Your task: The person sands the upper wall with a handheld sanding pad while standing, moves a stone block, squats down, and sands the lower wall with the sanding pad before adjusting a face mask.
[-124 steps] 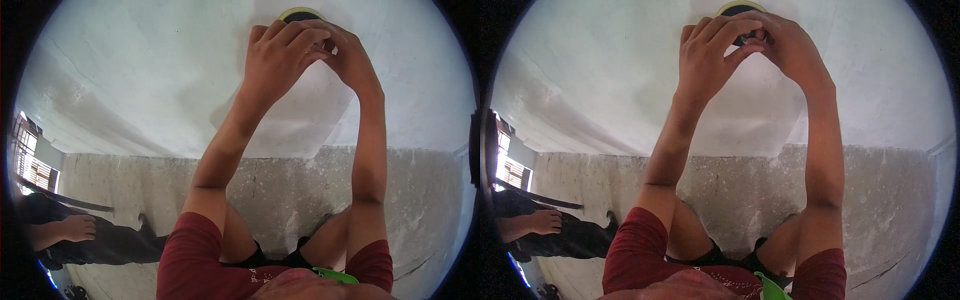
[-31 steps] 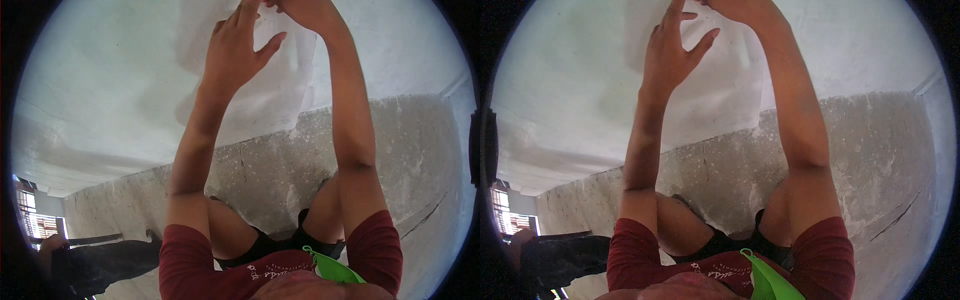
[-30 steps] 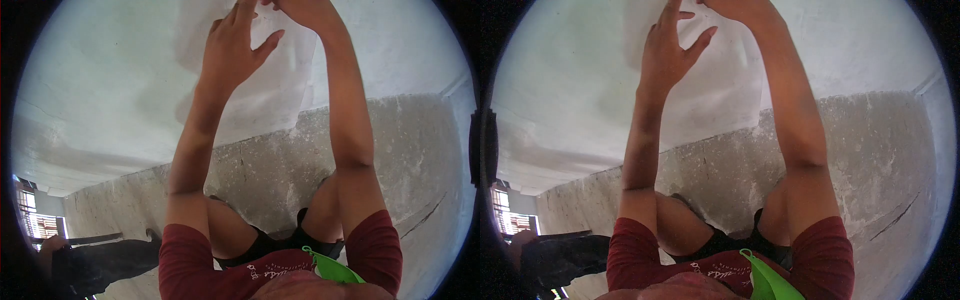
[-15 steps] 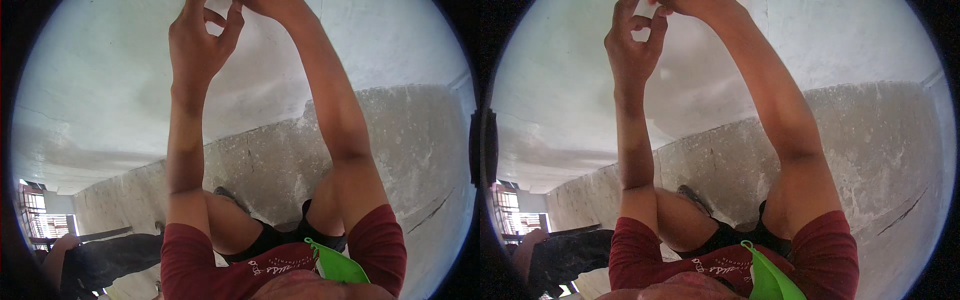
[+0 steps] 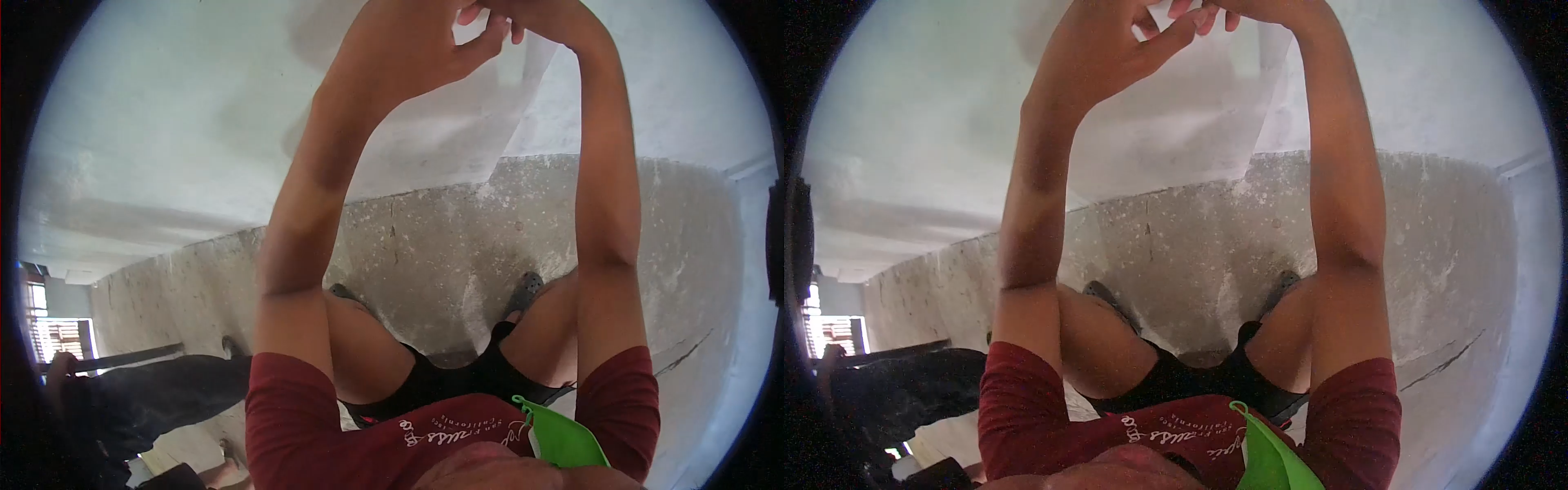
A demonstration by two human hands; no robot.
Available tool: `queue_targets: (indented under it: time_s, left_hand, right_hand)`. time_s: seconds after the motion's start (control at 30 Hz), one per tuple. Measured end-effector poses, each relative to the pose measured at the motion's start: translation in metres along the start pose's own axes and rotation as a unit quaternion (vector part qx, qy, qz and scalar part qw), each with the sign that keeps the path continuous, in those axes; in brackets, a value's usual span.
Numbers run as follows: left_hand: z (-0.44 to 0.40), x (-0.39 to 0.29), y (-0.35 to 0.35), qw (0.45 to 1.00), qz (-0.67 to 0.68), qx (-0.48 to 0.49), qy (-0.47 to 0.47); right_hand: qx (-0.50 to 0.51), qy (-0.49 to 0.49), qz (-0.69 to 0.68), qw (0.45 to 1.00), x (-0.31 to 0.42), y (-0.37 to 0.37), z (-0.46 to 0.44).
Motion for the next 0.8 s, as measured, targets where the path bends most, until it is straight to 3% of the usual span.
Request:
queue_targets:
  time_s: [0.23, 0.27, 0.33, 0.37, 0.4, 0.5, 0.6, 0.67, 0.73, 0.8]
  left_hand:
    - [0.005, -0.004, -0.011, 0.998, -0.05, 0.046, 0.0]
    - [0.005, -0.008, -0.017, 0.999, -0.04, -0.01, 0.028]
    - [0.009, -0.008, -0.023, 0.996, -0.03, -0.06, 0.054]
    - [0.01, -0.004, -0.026, 0.997, -0.035, -0.053, 0.031]
    - [0.011, -0.001, -0.03, 0.998, -0.041, -0.047, 0.008]
    - [0.018, 0.004, -0.035, 0.998, -0.029, 0.012, -0.051]
    - [0.027, 0.003, -0.041, 0.983, -0.098, 0.075, -0.139]
    - [0.024, 0.019, -0.037, 0.947, -0.144, 0.17, -0.23]
    - [0.034, 0.041, -0.037, 0.913, -0.237, 0.208, -0.259]
    - [0.039, 0.031, -0.033, 0.932, -0.229, 0.157, -0.234]
  right_hand:
    - [0.013, 0.011, -0.007, 1.0, -0.002, 0.014, -0.006]
    - [0.013, 0.012, -0.008, 1.0, -0.004, 0.014, -0.007]
    - [0.048, -0.044, -0.066, 0.996, -0.006, 0.023, -0.014]
    - [0.105, -0.227, -0.145, 0.957, -0.007, 0.031, -0.025]
    - [0.104, -0.228, -0.147, 0.957, 0.002, 0.034, -0.024]
    - [0.099, -0.032, -0.084, 0.991, -0.002, 0.055, -0.031]
    - [0.085, -0.002, -0.075, 0.994, 0.002, 0.079, -0.037]
    - [0.084, -0.029, -0.152, 0.984, -0.001, 0.094, -0.043]
    - [0.077, -0.029, -0.173, 0.981, -0.004, 0.105, -0.044]
    - [0.074, -0.03, -0.193, 0.978, -0.007, 0.107, -0.042]
Point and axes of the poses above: each hand's wrist, its own z-axis away from the middle knuckle, its own y-axis out of the palm, x = y × z, the point moved 10 cm from there along -z, towards the middle knuckle, and after that the axes turned 14 degrees about -z, right-handed, at the moved point
